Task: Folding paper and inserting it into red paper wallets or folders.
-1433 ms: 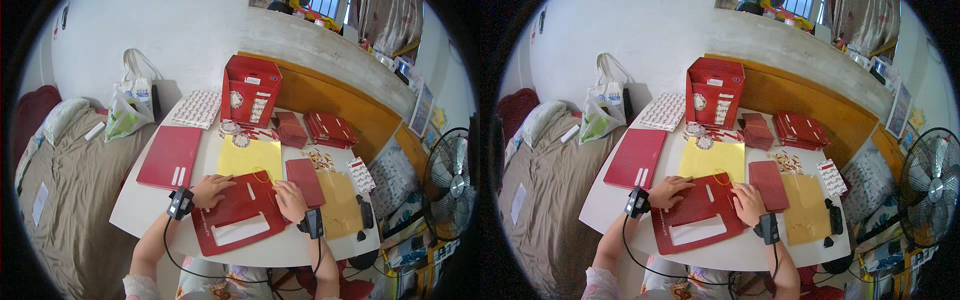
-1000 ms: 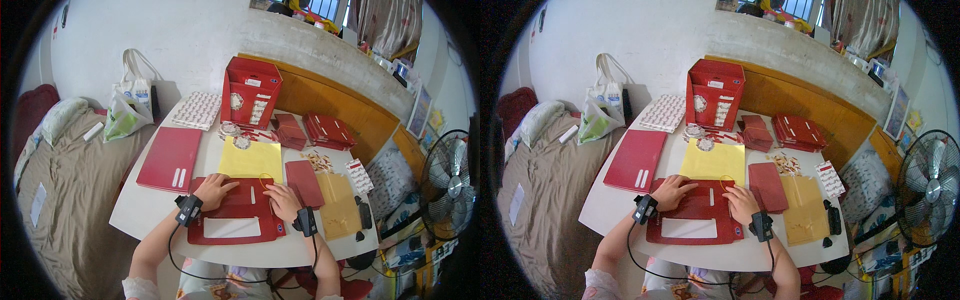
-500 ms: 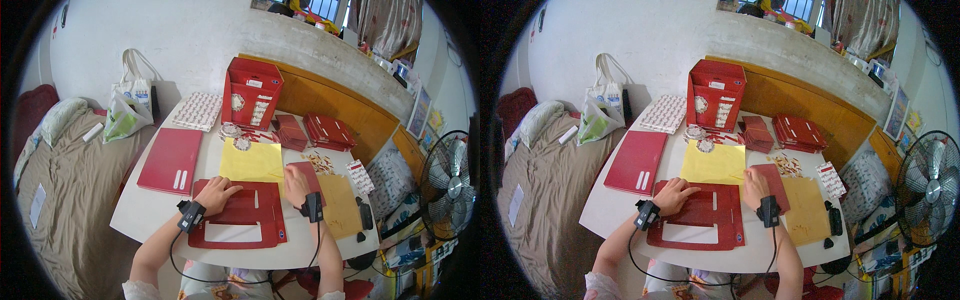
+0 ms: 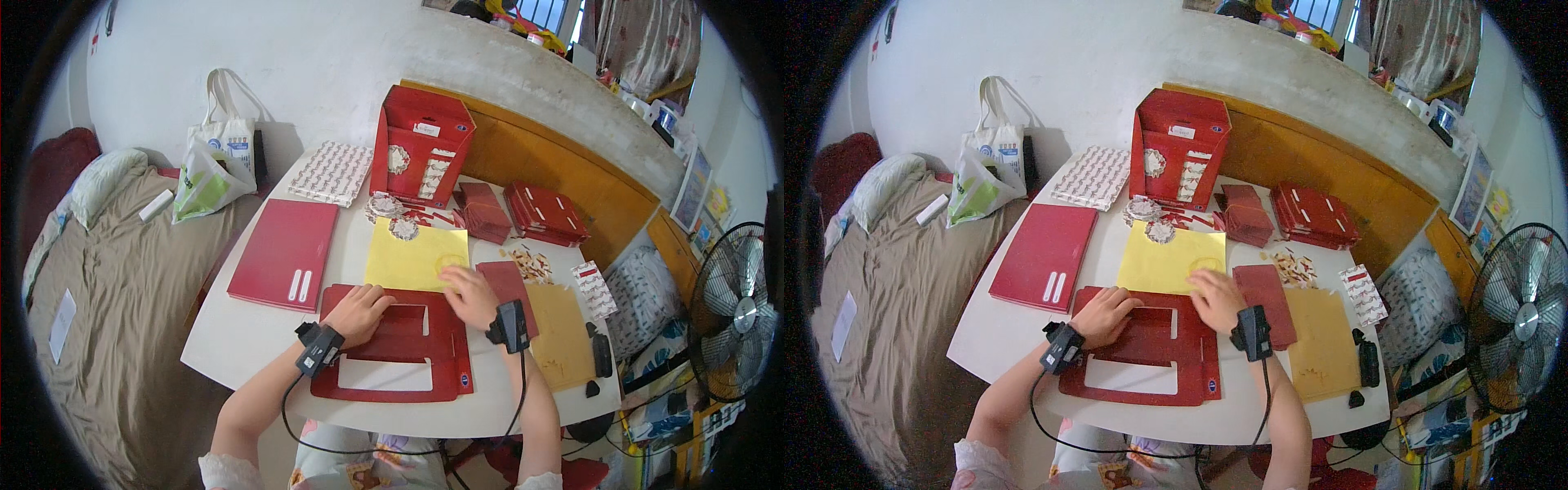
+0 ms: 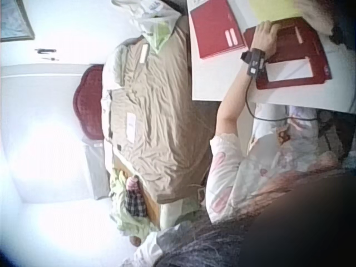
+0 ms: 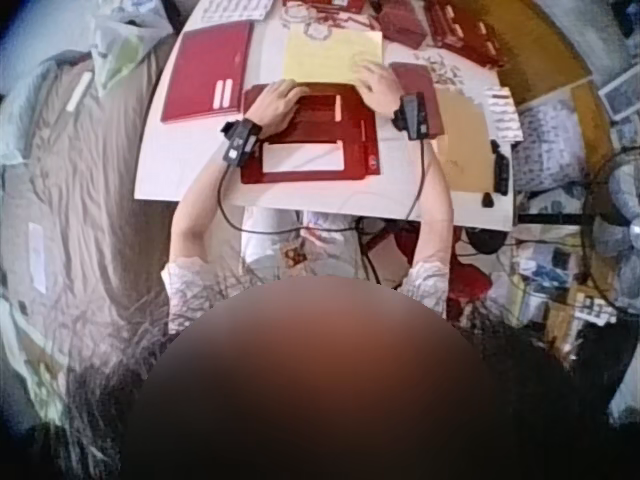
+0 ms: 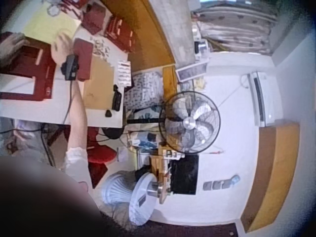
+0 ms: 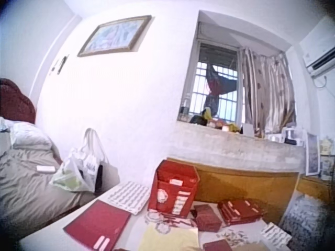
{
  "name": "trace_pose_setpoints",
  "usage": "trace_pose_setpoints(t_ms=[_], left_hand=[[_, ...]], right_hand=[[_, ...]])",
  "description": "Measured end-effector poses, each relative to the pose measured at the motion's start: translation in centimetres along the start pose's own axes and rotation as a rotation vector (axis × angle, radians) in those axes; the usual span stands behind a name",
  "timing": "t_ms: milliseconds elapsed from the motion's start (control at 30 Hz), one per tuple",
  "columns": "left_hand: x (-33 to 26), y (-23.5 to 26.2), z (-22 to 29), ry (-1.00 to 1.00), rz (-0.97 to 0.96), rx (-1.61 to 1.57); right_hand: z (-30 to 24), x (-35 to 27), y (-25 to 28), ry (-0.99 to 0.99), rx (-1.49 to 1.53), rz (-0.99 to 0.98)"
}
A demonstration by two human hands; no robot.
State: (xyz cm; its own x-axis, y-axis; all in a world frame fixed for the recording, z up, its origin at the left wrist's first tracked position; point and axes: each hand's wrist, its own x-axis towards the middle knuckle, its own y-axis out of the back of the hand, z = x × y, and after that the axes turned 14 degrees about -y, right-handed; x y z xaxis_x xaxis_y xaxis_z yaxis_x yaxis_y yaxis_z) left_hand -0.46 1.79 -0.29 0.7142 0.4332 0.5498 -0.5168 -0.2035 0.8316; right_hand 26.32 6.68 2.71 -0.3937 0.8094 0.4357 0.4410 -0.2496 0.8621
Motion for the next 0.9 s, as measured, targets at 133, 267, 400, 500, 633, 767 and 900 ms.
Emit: trace_pose_setpoints(t_ms=[133,267,400,500,633,767,900], left_hand=[[-0.3,-0.7,-0.3,-0.020,0.024,0.017],[0.7,-0.7,0.3,-0.086,0.075,0.115],[0.4,-1.8,0.8,-0.109,-0.046,0.212],[-0.2,-2.0,1.9,-0.153,-0.058,0.209],[-1.0,-1.4,3.2,-0.027,-0.182,0.176],[-1.7,-0.9,3.0,-0.009,-0.120,0.134],[-0.9,-0.6,3.2,0.051,-0.156,0.138]], right_hand=[[-3.6,-1.5,-0.9,0.022,0.187,-0.173],[-4.1,-2.6,-2.0,0.098,0.184,-0.143],[-4.4,-3.4,-2.4,0.216,0.031,-0.105],[-4.7,-4.3,-2.0,0.270,-0.051,-0.083],[-4.7,-5.4,-2.0,0.221,-0.028,-0.102],[-4.7,-5.6,-2.5,0.207,-0.016,-0.052],[-5.0,-5.3,-2.0,0.090,0.055,-0.159]])
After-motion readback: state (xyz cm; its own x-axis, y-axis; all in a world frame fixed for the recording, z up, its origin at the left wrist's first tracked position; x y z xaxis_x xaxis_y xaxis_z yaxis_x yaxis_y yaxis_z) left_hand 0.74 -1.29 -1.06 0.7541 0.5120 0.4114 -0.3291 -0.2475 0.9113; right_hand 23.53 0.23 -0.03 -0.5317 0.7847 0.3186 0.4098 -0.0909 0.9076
